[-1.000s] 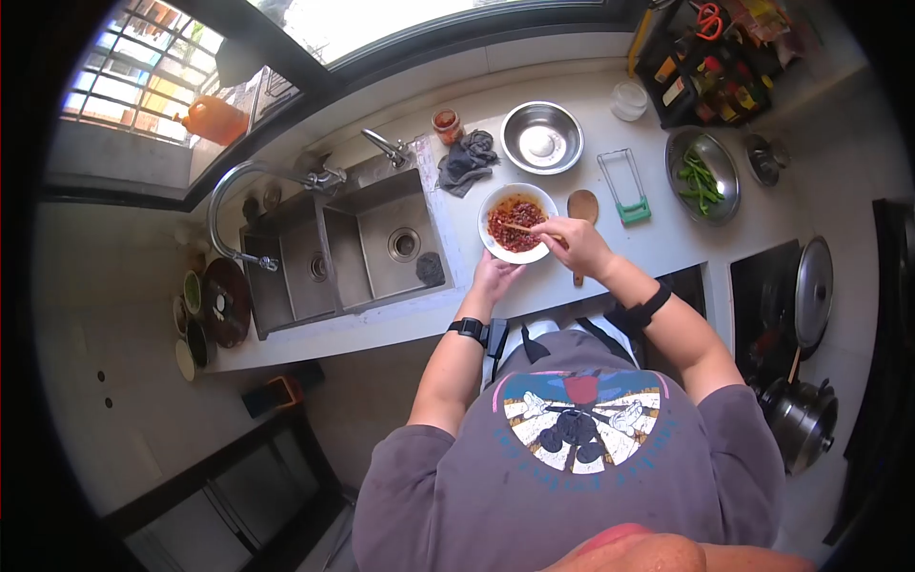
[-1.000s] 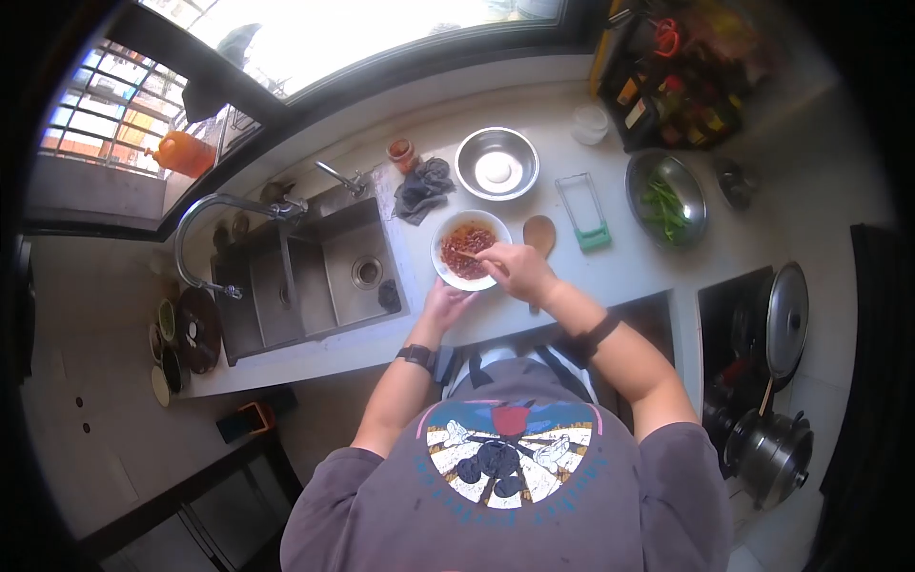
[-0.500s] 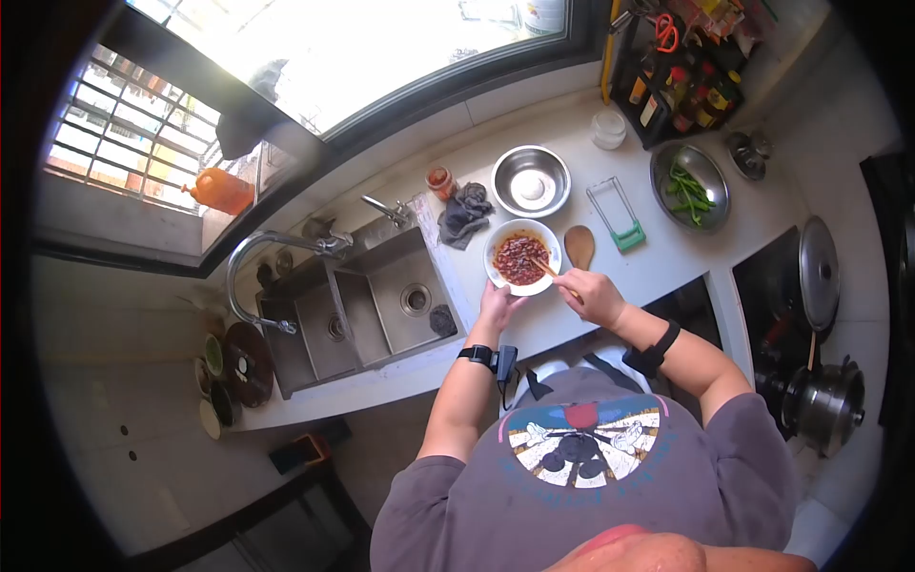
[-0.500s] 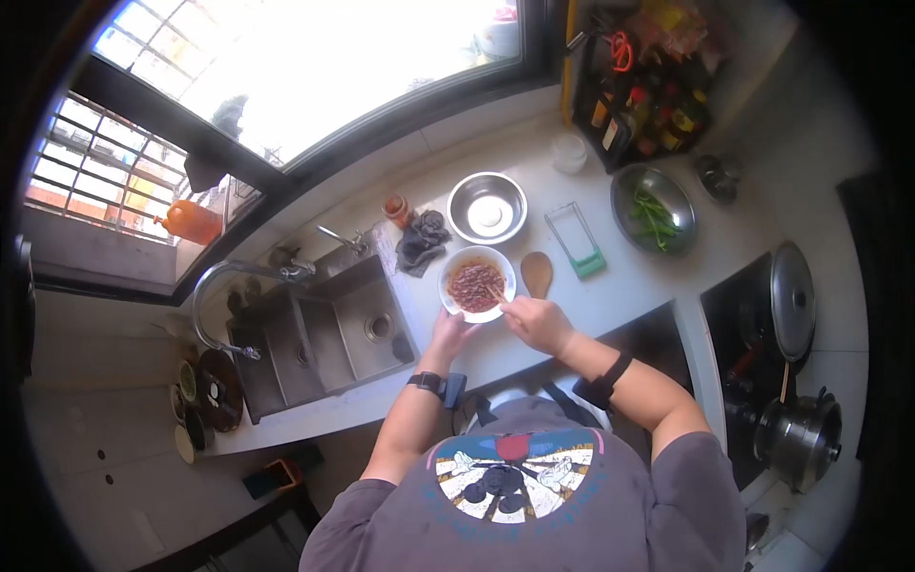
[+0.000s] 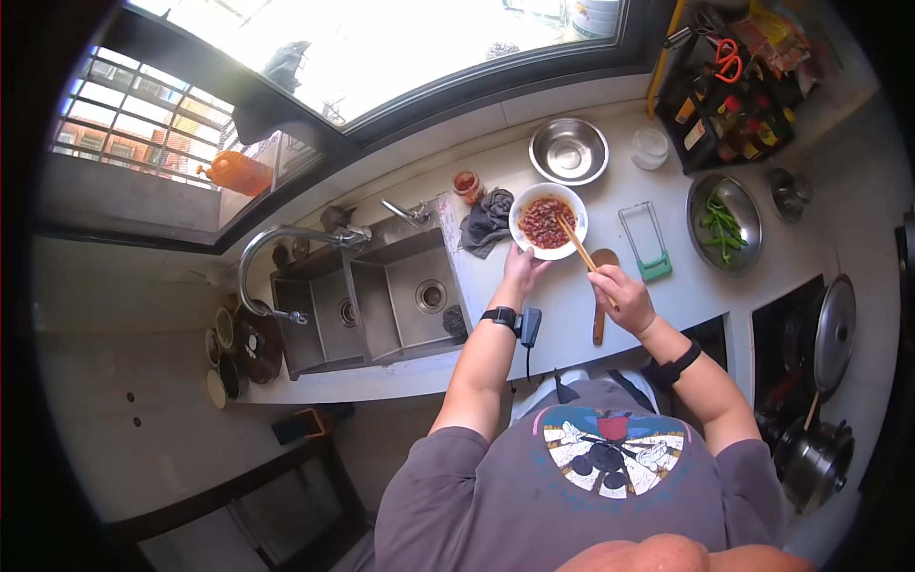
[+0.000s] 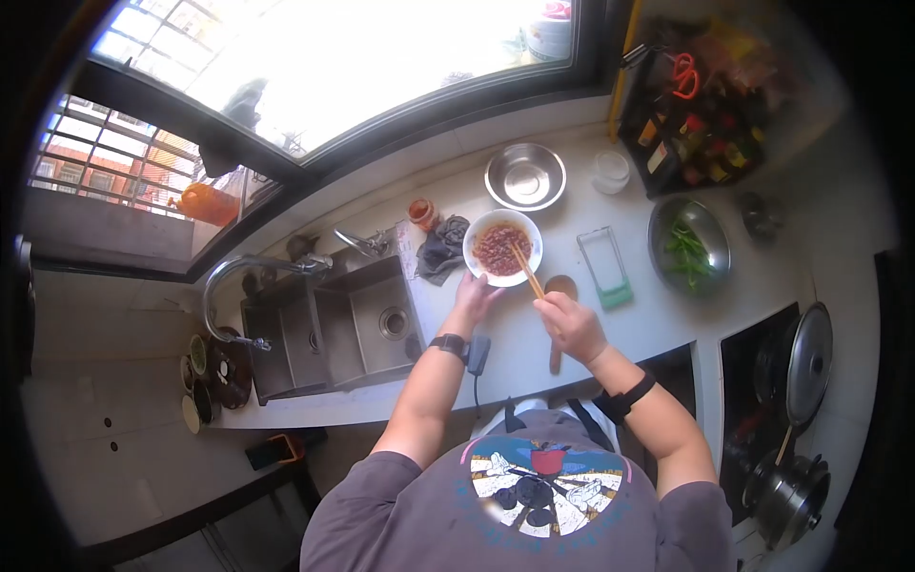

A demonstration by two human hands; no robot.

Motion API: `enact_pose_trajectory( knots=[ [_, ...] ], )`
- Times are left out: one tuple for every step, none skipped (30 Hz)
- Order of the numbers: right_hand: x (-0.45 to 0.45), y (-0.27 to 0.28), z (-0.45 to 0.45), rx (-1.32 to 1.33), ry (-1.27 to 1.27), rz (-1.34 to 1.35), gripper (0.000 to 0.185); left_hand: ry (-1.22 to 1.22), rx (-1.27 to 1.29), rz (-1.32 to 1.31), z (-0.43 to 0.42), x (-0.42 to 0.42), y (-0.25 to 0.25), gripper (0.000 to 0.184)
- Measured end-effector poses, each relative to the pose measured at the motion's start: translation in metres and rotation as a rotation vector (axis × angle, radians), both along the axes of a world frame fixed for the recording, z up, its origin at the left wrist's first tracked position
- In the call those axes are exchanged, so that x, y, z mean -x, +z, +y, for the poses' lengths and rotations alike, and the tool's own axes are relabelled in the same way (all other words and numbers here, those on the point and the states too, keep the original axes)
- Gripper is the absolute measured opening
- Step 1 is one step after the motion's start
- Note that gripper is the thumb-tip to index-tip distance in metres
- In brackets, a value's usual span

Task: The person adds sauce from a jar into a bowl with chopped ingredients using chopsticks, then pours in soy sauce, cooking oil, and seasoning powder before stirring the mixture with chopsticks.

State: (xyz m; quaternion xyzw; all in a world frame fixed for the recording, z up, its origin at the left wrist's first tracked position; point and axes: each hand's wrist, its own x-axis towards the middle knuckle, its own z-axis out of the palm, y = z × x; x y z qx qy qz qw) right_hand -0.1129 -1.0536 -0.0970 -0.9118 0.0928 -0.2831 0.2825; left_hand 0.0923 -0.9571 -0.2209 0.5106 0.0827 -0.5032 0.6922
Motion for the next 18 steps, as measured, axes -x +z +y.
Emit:
enact_pose_trajectory(
  knots=[
    [-0.005, -0.001, -0.004, 0.018, 0.012, -0.028, 0.025, 0.017, 0.004, 0.008, -0.002, -0.005, 0.000, 0.043],
    [-0.010, -0.002, -0.010, 0.037, 0.021, -0.052, 0.026, 0.032, 0.009, 0.019, -0.005, -0.010, -0.002, 0.041],
    [-0.015, 0.000, -0.014, 0.048, 0.042, -0.044, 0.028, 0.040, -0.022, 0.002, -0.008, -0.014, -0.003, 0.038],
    [-0.020, -0.005, -0.019, 0.044, 0.039, -0.036, 0.028, 0.037, -0.026, 0.009, -0.010, -0.018, -0.005, 0.038],
    [-0.027, -0.015, -0.024, 0.080, 0.058, -0.055, 0.029, 0.062, -0.003, 0.000, -0.012, -0.021, -0.008, 0.037],
    [-0.032, -0.025, -0.028, 0.115, 0.079, -0.075, 0.029, 0.088, 0.018, -0.009, -0.013, -0.023, -0.011, 0.037],
    [-0.038, -0.032, -0.032, 0.141, 0.090, -0.050, 0.029, 0.101, 0.043, -0.017, -0.013, -0.023, -0.009, 0.037],
    [-0.045, -0.040, -0.036, 0.137, 0.091, -0.044, 0.029, 0.103, 0.040, -0.010, -0.013, -0.023, -0.007, 0.037],
    [-0.055, -0.046, -0.040, 0.167, 0.095, -0.097, 0.030, 0.146, -0.067, 0.002, -0.014, -0.022, 0.003, 0.038],
    [-0.066, -0.053, -0.043, 0.195, 0.100, -0.151, 0.030, 0.190, -0.175, 0.014, -0.010, -0.023, 0.005, 0.040],
    [-0.077, -0.061, -0.048, 0.216, 0.107, -0.159, 0.030, 0.176, -0.229, -0.072, -0.004, -0.023, 0.006, 0.039],
    [-0.086, -0.072, -0.052, 0.213, 0.103, -0.146, 0.030, 0.166, -0.284, -0.197, 0.004, -0.027, 0.003, 0.037],
    [-0.092, -0.086, -0.056, 0.229, 0.152, -0.122, 0.029, 0.143, -0.336, -0.320, 0.012, -0.032, -0.002, 0.034],
    [-0.094, -0.099, -0.057, 0.243, 0.192, -0.094, 0.029, 0.249, -0.332, -0.433, 0.019, -0.035, -0.009, 0.030],
    [-0.097, -0.109, -0.055, 0.248, 0.203, -0.050, 0.029, 0.252, -0.365, -0.555, 0.026, -0.044, -0.009, 0.031],
    [-0.100, -0.118, -0.052, 0.252, 0.215, -0.008, 0.028, 0.289, -0.370, -0.622, 0.030, -0.055, -0.016, 0.034],
    [-0.100, -0.127, -0.048, 0.230, 0.227, 0.060, 0.028, 0.307, -0.413, -0.736, 0.025, -0.058, 0.004, 0.038],
    [-0.101, -0.131, -0.046, 0.227, 0.208, 0.074, 0.028, 0.326, -0.396, -0.933, 0.028, -0.073, -0.016, 0.043]
  ],
)
